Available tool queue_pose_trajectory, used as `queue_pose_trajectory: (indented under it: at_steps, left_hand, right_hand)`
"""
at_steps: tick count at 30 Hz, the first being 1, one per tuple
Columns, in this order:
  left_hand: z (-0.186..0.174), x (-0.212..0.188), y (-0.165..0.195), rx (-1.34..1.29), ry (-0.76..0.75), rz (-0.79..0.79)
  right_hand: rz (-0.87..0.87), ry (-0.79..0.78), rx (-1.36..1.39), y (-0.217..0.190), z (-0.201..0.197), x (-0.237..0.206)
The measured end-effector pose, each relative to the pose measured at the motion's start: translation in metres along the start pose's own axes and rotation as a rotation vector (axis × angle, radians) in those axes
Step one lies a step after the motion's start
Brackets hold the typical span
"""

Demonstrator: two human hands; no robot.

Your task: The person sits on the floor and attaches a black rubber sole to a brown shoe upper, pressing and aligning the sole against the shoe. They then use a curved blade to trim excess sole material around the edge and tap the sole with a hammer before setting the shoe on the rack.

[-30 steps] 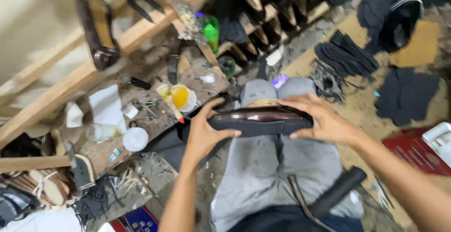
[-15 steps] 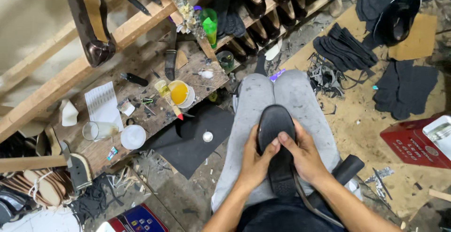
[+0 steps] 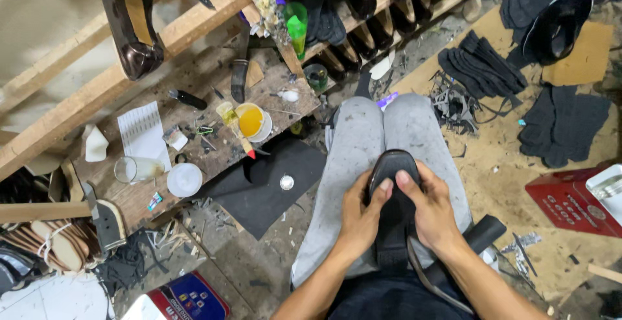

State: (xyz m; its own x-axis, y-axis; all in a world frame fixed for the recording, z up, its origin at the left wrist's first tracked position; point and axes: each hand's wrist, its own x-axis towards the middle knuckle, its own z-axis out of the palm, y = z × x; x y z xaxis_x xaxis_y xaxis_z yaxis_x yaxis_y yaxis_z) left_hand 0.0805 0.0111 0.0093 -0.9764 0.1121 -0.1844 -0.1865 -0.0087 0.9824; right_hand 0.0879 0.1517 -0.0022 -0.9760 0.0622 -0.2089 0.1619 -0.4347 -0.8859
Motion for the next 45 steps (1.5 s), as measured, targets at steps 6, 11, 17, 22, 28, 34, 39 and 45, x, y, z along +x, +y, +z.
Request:
queue_pose_trajectory:
  at_steps: [6, 11, 17, 22, 28, 34, 39, 45]
  left_hand:
    - [-0.003, 0.006, 0.002, -0.021, -0.043, 0.081]
    - [-0.003, 0.019, -0.007, 0.010, 0.016, -0.061]
    - [-0.032, 0.006, -0.026, -0.038, -0.279, -0.043]
    - [-0.039, 0.003, -0.039, -0.096, -0.304, -0.121]
    - [-0.053, 0.003, -0.042, -0.001, -0.508, 0.026]
    - [-0.062, -0.003, -0.046, 0.081, -0.584, 0.016]
    - [-0.067, -0.002, -0.045, -0.059, -0.615, -0.084]
    - [-0.059, -0.006, -0.038, 0.187, -0.532, 0.016]
  right_hand:
    - [0.076, -0.010, -0.110, -0.005, -0.001, 0.010]
    - [0.145, -0.022, -0.166, -0.003, -0.005, 0.024]
    - [0.088, -0.275, -0.375, 0.008, -0.029, 0.014]
    - [0.135, -0.290, -0.431, 0.013, -0.037, 0.011]
    - [0.248, -0.411, -0.478, 0.004, -0.032, 0.006]
    - [0.208, -0.498, -0.581, 0.000, -0.031, 0.002]
    - [0.163, -0.449, -0.636, 0.007, -0.030, -0.012]
    - [-0.026, -0.272, -0.902, 0.021, -0.006, -0.059]
